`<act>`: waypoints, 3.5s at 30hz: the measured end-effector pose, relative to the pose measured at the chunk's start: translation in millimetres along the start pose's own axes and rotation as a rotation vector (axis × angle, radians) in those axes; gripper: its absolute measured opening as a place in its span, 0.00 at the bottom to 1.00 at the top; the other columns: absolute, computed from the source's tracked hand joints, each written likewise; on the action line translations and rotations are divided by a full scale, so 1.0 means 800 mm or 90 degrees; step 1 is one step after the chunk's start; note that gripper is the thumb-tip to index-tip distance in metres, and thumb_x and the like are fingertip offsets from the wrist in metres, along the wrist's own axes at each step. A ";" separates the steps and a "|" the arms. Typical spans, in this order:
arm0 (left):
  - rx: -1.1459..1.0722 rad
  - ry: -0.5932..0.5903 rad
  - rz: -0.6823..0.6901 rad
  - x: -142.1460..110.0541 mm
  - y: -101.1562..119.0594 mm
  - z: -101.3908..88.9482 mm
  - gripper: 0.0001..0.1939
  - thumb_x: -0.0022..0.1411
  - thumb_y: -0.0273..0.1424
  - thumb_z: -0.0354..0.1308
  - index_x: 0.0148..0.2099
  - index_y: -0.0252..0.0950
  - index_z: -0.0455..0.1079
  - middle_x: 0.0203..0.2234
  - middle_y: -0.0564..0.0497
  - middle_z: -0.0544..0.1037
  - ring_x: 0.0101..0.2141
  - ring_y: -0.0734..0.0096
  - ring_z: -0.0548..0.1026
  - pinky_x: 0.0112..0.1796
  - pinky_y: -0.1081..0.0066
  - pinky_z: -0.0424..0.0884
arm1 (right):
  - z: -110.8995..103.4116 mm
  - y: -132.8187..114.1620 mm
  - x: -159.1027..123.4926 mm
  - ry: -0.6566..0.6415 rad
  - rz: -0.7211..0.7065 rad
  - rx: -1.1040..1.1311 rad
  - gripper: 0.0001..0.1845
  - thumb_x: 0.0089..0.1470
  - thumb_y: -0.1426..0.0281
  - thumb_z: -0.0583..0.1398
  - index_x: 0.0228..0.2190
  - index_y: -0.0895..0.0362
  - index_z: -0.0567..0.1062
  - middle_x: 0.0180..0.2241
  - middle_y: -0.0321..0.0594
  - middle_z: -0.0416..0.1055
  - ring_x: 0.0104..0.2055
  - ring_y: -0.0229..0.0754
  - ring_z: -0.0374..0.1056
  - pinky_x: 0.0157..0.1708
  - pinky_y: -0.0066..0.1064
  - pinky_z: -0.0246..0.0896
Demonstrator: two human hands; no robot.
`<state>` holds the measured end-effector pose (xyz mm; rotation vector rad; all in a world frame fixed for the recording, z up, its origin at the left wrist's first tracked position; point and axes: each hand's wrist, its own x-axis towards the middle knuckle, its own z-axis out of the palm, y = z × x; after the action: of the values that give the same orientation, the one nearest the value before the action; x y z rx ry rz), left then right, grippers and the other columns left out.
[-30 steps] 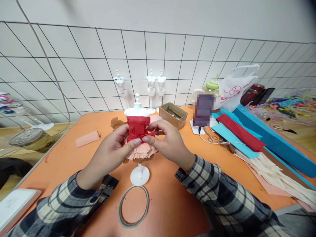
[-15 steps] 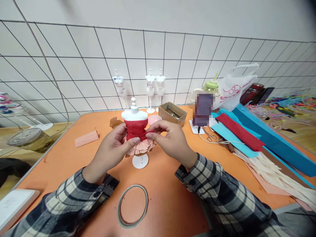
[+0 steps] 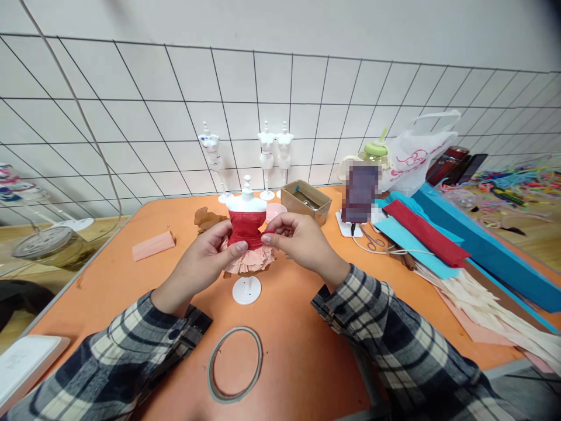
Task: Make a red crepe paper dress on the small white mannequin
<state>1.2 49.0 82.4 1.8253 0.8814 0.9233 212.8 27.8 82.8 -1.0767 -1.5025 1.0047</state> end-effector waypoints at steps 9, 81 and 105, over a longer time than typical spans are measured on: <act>0.062 0.063 0.008 -0.011 0.014 0.009 0.26 0.68 0.51 0.49 0.54 0.37 0.72 0.42 0.45 0.80 0.38 0.62 0.76 0.35 0.69 0.73 | 0.000 0.010 0.005 0.023 -0.054 -0.037 0.05 0.49 0.70 0.66 0.28 0.58 0.75 0.27 0.34 0.73 0.27 0.34 0.65 0.29 0.28 0.60; 0.176 -0.157 0.075 -0.004 0.020 -0.013 0.16 0.65 0.46 0.57 0.40 0.36 0.69 0.32 0.51 0.76 0.33 0.67 0.74 0.35 0.69 0.74 | 0.026 -0.020 -0.037 0.044 -0.283 -0.195 0.07 0.55 0.74 0.62 0.37 0.53 0.71 0.32 0.33 0.76 0.33 0.36 0.72 0.35 0.28 0.66; 0.194 -0.094 0.112 -0.009 0.010 0.002 0.21 0.64 0.43 0.58 0.55 0.39 0.65 0.51 0.42 0.73 0.51 0.54 0.73 0.53 0.55 0.71 | 0.016 -0.002 -0.011 -0.071 -0.102 -0.024 0.17 0.50 0.69 0.68 0.43 0.52 0.75 0.44 0.38 0.73 0.48 0.42 0.68 0.45 0.37 0.62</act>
<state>0.6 39.3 87.7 2.2323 0.8116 0.7800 200.9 18.0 80.4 -0.9223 -1.6759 0.9412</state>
